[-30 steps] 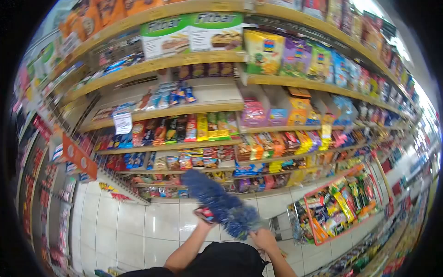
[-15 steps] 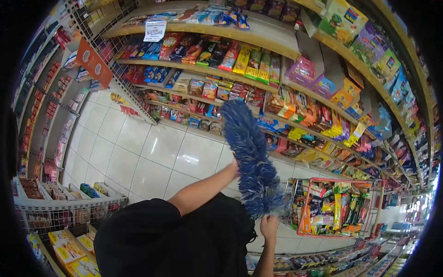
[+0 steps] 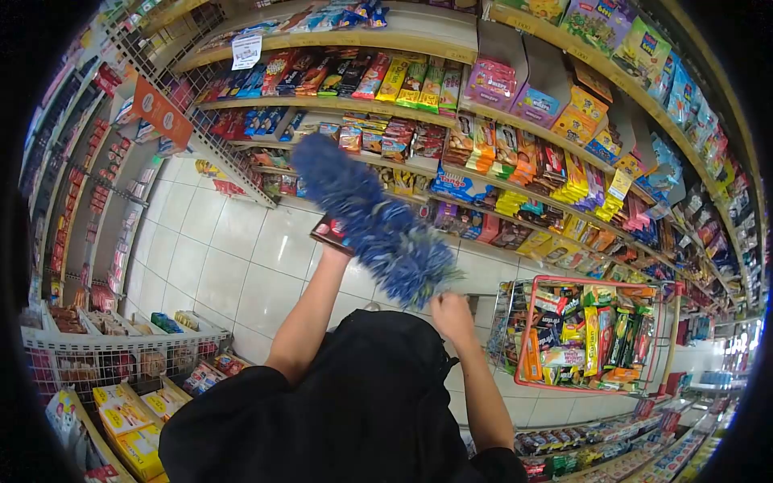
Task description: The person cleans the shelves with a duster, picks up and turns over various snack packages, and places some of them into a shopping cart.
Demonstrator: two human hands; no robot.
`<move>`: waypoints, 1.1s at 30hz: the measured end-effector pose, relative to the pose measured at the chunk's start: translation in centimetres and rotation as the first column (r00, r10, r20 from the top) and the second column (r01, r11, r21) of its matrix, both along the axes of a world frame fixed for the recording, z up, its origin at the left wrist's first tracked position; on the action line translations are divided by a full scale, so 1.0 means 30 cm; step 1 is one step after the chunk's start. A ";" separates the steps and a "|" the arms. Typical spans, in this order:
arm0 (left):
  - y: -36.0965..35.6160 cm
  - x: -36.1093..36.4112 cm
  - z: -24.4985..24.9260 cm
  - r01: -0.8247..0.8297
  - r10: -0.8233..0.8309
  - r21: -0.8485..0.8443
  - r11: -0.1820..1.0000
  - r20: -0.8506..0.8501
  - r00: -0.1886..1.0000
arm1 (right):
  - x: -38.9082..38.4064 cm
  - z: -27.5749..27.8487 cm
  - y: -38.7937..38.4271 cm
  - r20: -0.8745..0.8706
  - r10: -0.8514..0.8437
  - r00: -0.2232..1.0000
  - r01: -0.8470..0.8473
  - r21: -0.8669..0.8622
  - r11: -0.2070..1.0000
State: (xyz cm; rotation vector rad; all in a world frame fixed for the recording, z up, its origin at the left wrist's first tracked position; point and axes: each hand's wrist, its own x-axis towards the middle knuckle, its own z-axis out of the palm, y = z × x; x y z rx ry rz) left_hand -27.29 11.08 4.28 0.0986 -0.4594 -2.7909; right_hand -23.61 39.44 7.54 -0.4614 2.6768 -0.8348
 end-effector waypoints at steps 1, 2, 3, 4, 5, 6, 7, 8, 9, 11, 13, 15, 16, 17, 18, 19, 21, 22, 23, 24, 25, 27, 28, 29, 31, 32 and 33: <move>-0.002 0.024 0.012 0.018 -0.018 0.004 1.000 -0.012 1.000 | 0.008 0.010 -0.007 0.018 0.047 0.999 -0.047 0.012 0.999; -0.001 0.047 0.025 0.036 -0.035 0.009 0.999 -0.027 0.999 | 0.012 0.030 -0.011 0.032 0.095 0.995 -0.095 0.025 0.995; -0.002 0.071 0.037 0.050 -0.049 0.014 0.999 -0.044 0.998 | 0.007 0.043 -0.012 0.045 0.145 0.988 -0.147 0.039 0.988; -0.009 0.101 0.045 0.060 -0.059 0.018 0.998 -0.060 0.996 | -0.008 0.024 -0.008 0.044 0.132 0.990 -0.134 0.063 0.989; -0.021 0.135 0.051 0.067 -0.066 0.023 0.997 -0.075 0.995 | -0.026 0.015 -0.009 0.018 0.092 0.996 -0.093 0.053 0.994; -0.036 0.179 0.051 0.068 -0.065 0.031 0.997 -0.087 0.994 | -0.044 0.015 -0.011 -0.004 0.059 0.998 -0.059 0.045 0.997; -0.101 0.194 -0.144 0.443 -0.316 0.158 0.883 -0.498 0.808 | -0.062 0.020 -0.014 -0.027 0.032 0.999 -0.031 0.035 0.999; -0.058 0.219 -0.128 0.294 -0.244 0.240 0.925 -0.217 0.945 | -0.079 0.035 -0.008 -0.039 0.006 0.999 -0.004 0.043 0.999; -0.001 0.240 -0.092 0.121 -0.150 0.278 0.953 0.084 0.985 | -0.091 0.052 0.009 -0.054 -0.021 0.998 0.023 0.044 0.999; 0.066 0.302 0.017 0.257 -0.354 0.415 0.873 0.176 0.918 | -0.100 0.040 0.066 -0.044 -0.040 0.998 0.040 0.007 0.999; 0.053 0.321 -0.114 0.371 -0.490 0.526 0.765 0.102 0.866 | -0.085 0.002 0.151 -0.055 0.010 0.998 -0.012 -0.046 0.999; 0.084 0.323 -0.151 0.296 -0.418 0.447 0.844 0.205 0.885 | -0.065 -0.014 0.212 -0.084 0.089 0.992 -0.091 -0.023 0.996; 0.099 0.314 -0.175 0.255 -0.378 0.383 0.888 0.289 0.880 | -0.049 -0.011 0.229 -0.074 0.130 0.989 -0.129 0.016 0.991; 0.114 0.304 -0.199 0.222 -0.334 0.312 0.924 0.373 0.866 | -0.038 -0.003 0.233 -0.062 0.168 0.984 -0.165 0.053 0.985; 0.163 0.274 -0.193 0.143 -0.266 0.267 0.953 0.513 0.816 | -0.027 0.036 0.219 -0.010 0.188 0.982 -0.187 0.074 0.980; 0.199 0.267 -0.169 0.072 -0.193 0.210 0.975 0.639 0.745 | -0.025 0.033 0.208 -0.007 0.181 0.983 -0.180 0.074 0.981; 0.232 0.313 -0.205 0.194 -0.304 0.284 0.939 0.419 0.856 | -0.028 0.022 0.193 -0.007 0.157 0.988 -0.156 0.075 0.985; 0.230 0.332 -0.318 0.332 -0.424 0.363 0.871 0.212 0.880 | -0.035 0.013 0.185 -0.008 0.117 0.993 -0.115 0.127 0.985; 0.219 0.337 -0.377 0.477 -0.517 0.403 0.781 -0.012 0.856 | -0.045 0.028 0.190 -0.013 0.118 0.993 -0.114 0.151 0.982; 0.226 0.356 -0.299 0.448 -0.504 0.463 0.765 -0.004 0.864 | -0.043 0.048 0.202 -0.014 0.117 0.993 -0.113 0.175 0.978; 0.249 0.352 -0.221 0.302 -0.415 0.363 0.882 0.292 0.862 | -0.037 0.057 0.214 -0.009 0.116 0.993 -0.112 0.200 0.973; 0.299 0.314 0.017 0.103 -0.082 0.019 0.994 0.757 0.649 | -0.036 0.030 0.254 -0.044 0.153 0.987 -0.144 0.153 0.978; 0.300 0.304 0.056 0.152 -0.074 -0.025 0.988 0.787 0.612 | -0.030 0.015 0.276 -0.060 0.155 0.986 -0.147 0.127 0.981; 0.289 0.298 0.036 0.215 -0.145 0.001 0.977 0.740 0.657 | -0.029 0.010 0.280 -0.064 0.108 0.992 -0.100 0.118 0.988; 0.275 0.310 -0.024 0.351 -0.305 0.060 0.935 0.644 0.702 | -0.033 0.022 0.276 -0.049 0.003 0.999 0.002 0.106 0.994; 0.289 0.300 -0.038 0.356 -0.351 0.140 0.924 0.679 0.644 | -0.030 0.048 0.269 -0.053 -0.032 0.998 0.036 0.068 0.997; 0.295 0.305 -0.038 0.394 -0.349 0.103 0.913 0.696 0.627 | -0.027 0.013 0.286 -0.044 -0.030 0.999 0.033 0.063 0.997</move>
